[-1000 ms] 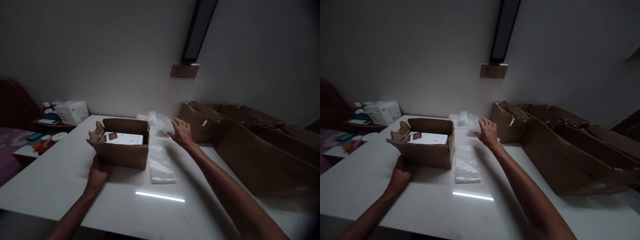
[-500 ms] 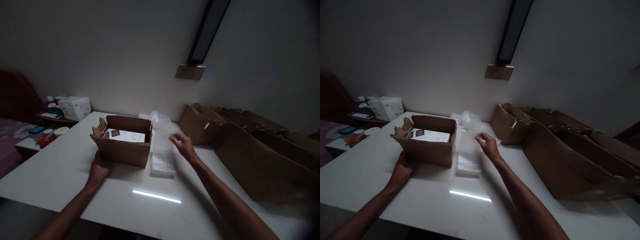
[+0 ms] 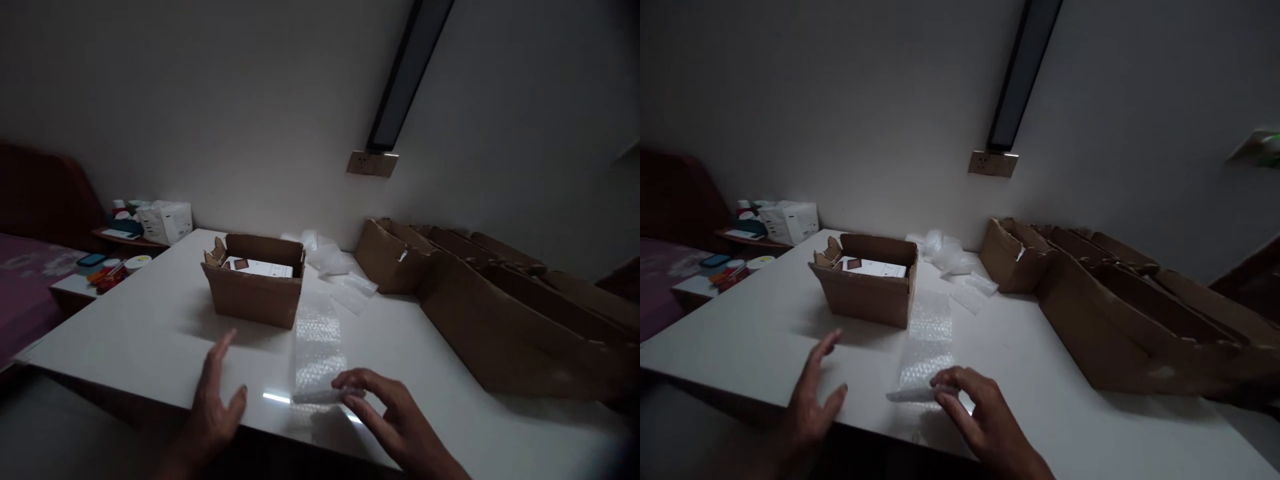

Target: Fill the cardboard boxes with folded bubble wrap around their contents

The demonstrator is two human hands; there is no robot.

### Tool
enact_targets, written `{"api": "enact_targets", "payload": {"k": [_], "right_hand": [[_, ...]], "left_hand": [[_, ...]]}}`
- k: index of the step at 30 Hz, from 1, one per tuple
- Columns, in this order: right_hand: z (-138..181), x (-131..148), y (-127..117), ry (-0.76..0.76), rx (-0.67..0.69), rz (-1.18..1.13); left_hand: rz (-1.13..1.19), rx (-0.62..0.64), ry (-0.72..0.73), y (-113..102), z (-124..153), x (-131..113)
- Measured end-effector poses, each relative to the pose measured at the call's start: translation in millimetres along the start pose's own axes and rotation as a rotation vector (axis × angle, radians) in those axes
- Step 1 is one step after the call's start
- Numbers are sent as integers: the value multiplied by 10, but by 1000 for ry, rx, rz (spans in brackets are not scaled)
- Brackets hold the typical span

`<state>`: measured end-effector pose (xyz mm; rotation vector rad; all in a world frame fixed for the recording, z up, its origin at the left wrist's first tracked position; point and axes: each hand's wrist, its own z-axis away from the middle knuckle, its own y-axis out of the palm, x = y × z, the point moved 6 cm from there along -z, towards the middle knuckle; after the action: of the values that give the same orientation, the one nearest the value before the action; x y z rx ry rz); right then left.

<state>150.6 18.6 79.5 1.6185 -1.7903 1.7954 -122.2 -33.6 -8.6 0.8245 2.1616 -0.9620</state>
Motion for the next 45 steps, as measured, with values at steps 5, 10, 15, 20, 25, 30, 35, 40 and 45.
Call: {"api": "enact_targets", "payload": {"k": [5, 10, 15, 20, 25, 30, 35, 40, 45], "right_hand": [[410, -361, 414, 187, -3, -120], [441, -456, 602, 255, -37, -114], [564, -481, 383, 115, -424, 202], [591, -324, 578, -209, -249, 469], [483, -321, 691, -189, -146, 468], [491, -327, 629, -195, -144, 471], [457, -437, 652, -167, -125, 531], [371, -397, 623, -206, -160, 499], [368, -343, 526, -140, -143, 391]], "left_hand": [[117, 336, 15, 338, 663, -506], [97, 407, -81, 619, 557, -538], [-88, 334, -99, 803, 303, -415], [-189, 396, 20, 924, 153, -419], [-83, 390, 4, 887, 60, -454], [-74, 418, 22, 929, -1, -470], [-200, 462, 78, 988, -23, -441], [-85, 433, 248, 749, 142, -597], [-67, 467, 151, 722, 272, -591]]}}
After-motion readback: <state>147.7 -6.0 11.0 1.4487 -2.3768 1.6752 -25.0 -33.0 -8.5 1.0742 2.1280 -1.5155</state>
